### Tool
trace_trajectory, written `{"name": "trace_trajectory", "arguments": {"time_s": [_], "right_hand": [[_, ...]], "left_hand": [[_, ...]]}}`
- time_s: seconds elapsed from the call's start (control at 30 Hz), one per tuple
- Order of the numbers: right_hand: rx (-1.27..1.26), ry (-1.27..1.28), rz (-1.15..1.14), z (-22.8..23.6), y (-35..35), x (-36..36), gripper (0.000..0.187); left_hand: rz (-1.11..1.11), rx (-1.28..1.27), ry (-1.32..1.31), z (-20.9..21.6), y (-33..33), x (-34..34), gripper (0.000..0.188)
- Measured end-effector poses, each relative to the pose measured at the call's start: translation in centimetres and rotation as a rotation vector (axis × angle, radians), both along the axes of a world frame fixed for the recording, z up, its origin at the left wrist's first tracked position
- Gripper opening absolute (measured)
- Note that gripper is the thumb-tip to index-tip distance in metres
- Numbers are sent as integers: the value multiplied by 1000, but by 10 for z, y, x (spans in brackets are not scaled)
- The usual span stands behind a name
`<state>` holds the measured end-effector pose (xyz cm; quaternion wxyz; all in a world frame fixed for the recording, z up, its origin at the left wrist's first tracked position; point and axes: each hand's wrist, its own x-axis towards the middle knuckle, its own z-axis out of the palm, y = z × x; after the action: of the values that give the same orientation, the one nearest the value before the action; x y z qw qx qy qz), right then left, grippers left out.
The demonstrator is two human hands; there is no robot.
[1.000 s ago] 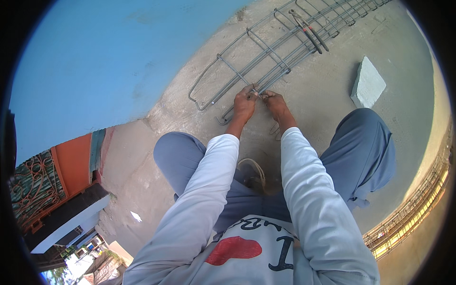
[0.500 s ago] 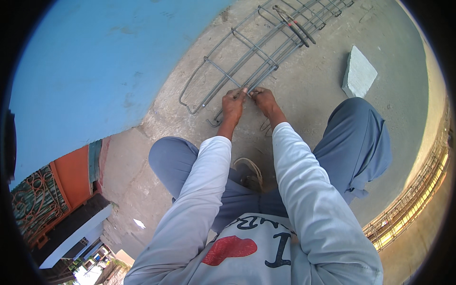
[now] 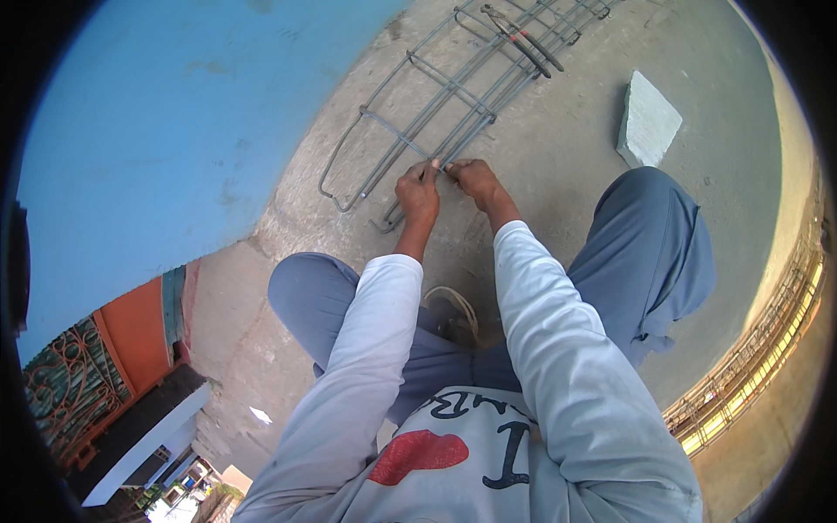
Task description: The person sits on a concrete floor and uses pliers to twist wire ties around the intersections of a rectangular metal mesh frame. They work systematically along the length of the mesh, securing the grid structure. The person briefly stands to sweep the floor with a broom before returning to the task.
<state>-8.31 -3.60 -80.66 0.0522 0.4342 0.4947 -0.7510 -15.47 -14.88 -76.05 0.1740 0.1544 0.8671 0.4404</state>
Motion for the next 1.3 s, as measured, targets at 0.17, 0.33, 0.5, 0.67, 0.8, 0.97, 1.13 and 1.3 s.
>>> {"name": "trace_trajectory", "arguments": {"time_s": [0.17, 0.33, 0.5, 0.67, 0.8, 0.97, 1.13, 1.3], "right_hand": [[-112, 41, -25, 11, 1, -5, 21], [54, 0, 117, 8, 7, -5, 27], [246, -12, 156, 4, 2, -3, 31], [338, 8, 231, 3, 0, -8, 41], [395, 6, 282, -2, 5, -6, 43], [475, 58, 378, 1, 5, -3, 36], [604, -18, 464, 8, 4, -6, 34], [763, -53, 493, 21, -10, -9, 29]], "left_hand": [[-207, 94, 155, -3, -17, 9, 18], [-239, 17, 59, -2, -29, 0, 25], [-101, -116, -429, 13, -27, -28, 49], [-238, -129, -499, -2, -31, -38, 58], [-328, -161, -447, -5, -28, -41, 59], [-306, -312, -348, -5, -27, -33, 55], [-328, -429, -279, 7, -21, -31, 46], [-383, -523, -221, 6, -24, -31, 41]]}}
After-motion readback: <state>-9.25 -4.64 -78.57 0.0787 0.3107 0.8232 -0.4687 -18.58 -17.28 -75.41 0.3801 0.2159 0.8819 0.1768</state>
